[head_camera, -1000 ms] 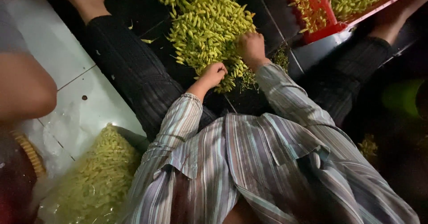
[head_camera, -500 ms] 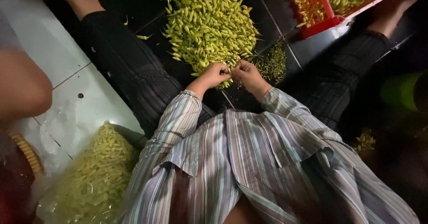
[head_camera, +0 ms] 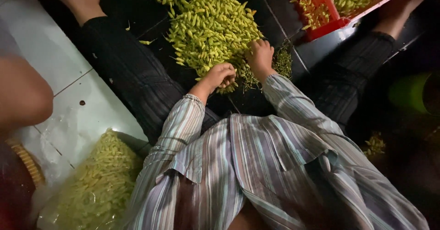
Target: Sorting and plucking small green flower buds from stems and placing them into a plastic crate.
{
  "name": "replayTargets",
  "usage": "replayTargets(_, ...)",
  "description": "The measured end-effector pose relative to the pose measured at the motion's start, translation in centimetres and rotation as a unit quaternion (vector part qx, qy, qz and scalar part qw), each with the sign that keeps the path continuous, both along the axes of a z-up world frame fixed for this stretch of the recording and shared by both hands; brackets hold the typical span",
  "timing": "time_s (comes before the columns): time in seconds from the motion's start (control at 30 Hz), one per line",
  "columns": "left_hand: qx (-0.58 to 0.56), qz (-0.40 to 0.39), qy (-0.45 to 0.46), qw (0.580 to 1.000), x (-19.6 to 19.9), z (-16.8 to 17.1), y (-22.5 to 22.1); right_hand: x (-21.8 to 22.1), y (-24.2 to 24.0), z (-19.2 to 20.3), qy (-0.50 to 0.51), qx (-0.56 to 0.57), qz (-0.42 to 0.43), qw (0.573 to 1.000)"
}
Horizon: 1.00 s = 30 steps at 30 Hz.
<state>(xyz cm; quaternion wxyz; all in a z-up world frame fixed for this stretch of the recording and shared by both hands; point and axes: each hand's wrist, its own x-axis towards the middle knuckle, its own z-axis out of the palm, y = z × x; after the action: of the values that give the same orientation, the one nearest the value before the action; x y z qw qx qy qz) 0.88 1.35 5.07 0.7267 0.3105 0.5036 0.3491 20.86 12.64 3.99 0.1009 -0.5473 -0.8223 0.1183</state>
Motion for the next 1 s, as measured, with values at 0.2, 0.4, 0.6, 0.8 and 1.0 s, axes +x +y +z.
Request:
replayTargets(0.2,-0.002,0.036,-0.029,0.999,-1.1,3.2,-0.4,-1.4,1.9,-3.5,-0.16,0.142,-0.01,0.977)
replayTargets(0.4,-0.057,0.131,-0.014,0.99,-1.2,3.0,0.9,-1.0,2.1,-9.1,0.024,0.011,-0.053,0.998)
replayTargets(0.6,0.014,0.078,0.101,0.992,-1.3,-0.1,0.7,-1.6,-4.0,3.7,0.283,-0.178,0.079,0.939)
replayTargets(0.8,0.031,0.064,0.069,0.995,-1.2,0.5,0.5,-0.9,-6.0,9.3,0.336,-0.218,0.114,0.909)
replayTargets(1.0,-0.002,0.108,0.002,0.994,-1.4,1.2,0.5,-1.3,-5.3,8.2,0.331,-0.213,0.12,0.911)
